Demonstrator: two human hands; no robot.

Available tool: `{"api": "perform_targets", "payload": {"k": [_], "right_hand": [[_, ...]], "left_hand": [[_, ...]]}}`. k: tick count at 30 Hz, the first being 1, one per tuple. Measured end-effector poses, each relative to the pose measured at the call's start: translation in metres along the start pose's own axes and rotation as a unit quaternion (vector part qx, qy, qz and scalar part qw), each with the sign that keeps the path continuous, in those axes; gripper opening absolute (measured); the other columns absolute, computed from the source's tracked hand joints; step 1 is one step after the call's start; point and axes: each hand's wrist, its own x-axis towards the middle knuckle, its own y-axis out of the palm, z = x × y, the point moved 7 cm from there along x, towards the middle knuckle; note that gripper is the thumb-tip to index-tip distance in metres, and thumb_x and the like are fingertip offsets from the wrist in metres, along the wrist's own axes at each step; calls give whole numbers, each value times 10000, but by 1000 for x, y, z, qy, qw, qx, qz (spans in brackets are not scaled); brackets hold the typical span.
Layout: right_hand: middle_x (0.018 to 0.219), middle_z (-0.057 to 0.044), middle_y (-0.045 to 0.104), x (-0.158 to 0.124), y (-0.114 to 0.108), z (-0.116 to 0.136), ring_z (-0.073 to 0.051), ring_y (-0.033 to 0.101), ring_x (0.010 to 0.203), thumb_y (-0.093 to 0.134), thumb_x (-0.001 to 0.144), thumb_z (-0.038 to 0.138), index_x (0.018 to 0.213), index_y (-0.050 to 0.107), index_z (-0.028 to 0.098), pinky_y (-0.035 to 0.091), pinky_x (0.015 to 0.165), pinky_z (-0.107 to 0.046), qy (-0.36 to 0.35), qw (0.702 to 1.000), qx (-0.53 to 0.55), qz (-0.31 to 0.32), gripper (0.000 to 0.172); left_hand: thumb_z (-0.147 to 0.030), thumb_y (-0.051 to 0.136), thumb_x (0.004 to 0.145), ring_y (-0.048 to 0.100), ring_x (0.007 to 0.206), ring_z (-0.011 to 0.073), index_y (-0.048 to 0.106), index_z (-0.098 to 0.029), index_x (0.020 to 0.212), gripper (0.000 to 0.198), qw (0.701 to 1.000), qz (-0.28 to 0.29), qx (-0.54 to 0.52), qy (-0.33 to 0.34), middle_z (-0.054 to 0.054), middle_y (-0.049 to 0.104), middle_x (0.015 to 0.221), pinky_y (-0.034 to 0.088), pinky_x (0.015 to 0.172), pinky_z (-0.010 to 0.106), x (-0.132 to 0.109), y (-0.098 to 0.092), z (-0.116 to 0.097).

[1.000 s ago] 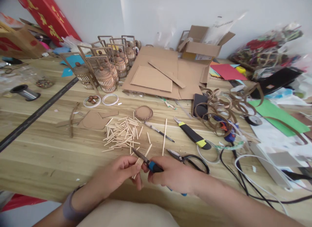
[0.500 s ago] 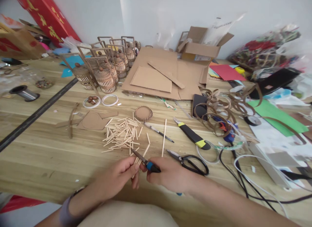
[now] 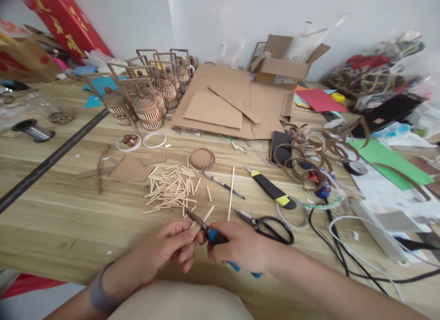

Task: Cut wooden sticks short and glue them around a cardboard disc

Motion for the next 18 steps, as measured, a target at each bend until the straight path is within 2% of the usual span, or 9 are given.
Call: {"api": "perform_targets", "payload": {"k": [7, 10, 13, 15, 16, 18], "right_hand": [[627, 52, 434, 4, 1, 4, -120, 396, 590, 487, 618, 201, 816, 563, 186, 312, 544, -239, -47, 996, -70, -32, 213], [702, 30, 511, 5, -2, 9, -138, 462, 659, 502, 682, 217, 842, 570, 191, 374, 610, -248, -80, 987, -123, -63, 176], [828, -13, 613, 1, -10, 6, -175, 551, 775, 514, 752, 236, 908, 589, 189, 439, 703, -277, -95, 978, -162, -89, 179], [851, -39, 644, -6, -27, 4, -198, 585, 786, 492, 804, 244, 944, 577, 191, 467, 723, -314, -98, 961, -193, -170, 172], [871, -57, 653, -11, -36, 5, -213, 599, 797, 477, 833, 252, 965, 565, 192, 478, 736, -340, -110, 943, -214, -231, 170], [1008, -115, 657, -22, -48, 14, -258, 616, 924, 458, 884, 276, 1019, 538, 198, 484, 816, -406, -168, 887, -262, -341, 175]], "left_hand": [[-578, 604, 791, 424, 488, 91, 551, -159, 775, 422, 1000, 3, 4, 29, -75, 412, 509, 386, 559, 258, 2, 2, -2], [-578, 537, 834, 456, 522, 108, 536, -171, 788, 410, 996, -17, 81, 42, -68, 423, 529, 392, 583, 260, 0, -3, -8], [-506, 419, 920, 485, 564, 126, 508, -192, 797, 348, 975, -56, 202, 71, -54, 452, 558, 393, 621, 260, -8, -11, -22], [-441, 359, 953, 488, 581, 137, 493, -205, 813, 305, 954, -91, 273, 79, -49, 460, 572, 388, 636, 261, -13, -18, -32], [-415, 348, 958, 488, 588, 145, 491, -210, 811, 290, 942, -105, 309, 77, -45, 464, 577, 384, 638, 264, -15, -20, -34], [-368, 344, 959, 502, 613, 162, 493, -214, 789, 273, 914, -122, 379, 76, -24, 497, 607, 379, 645, 275, -15, -21, -37]]}}
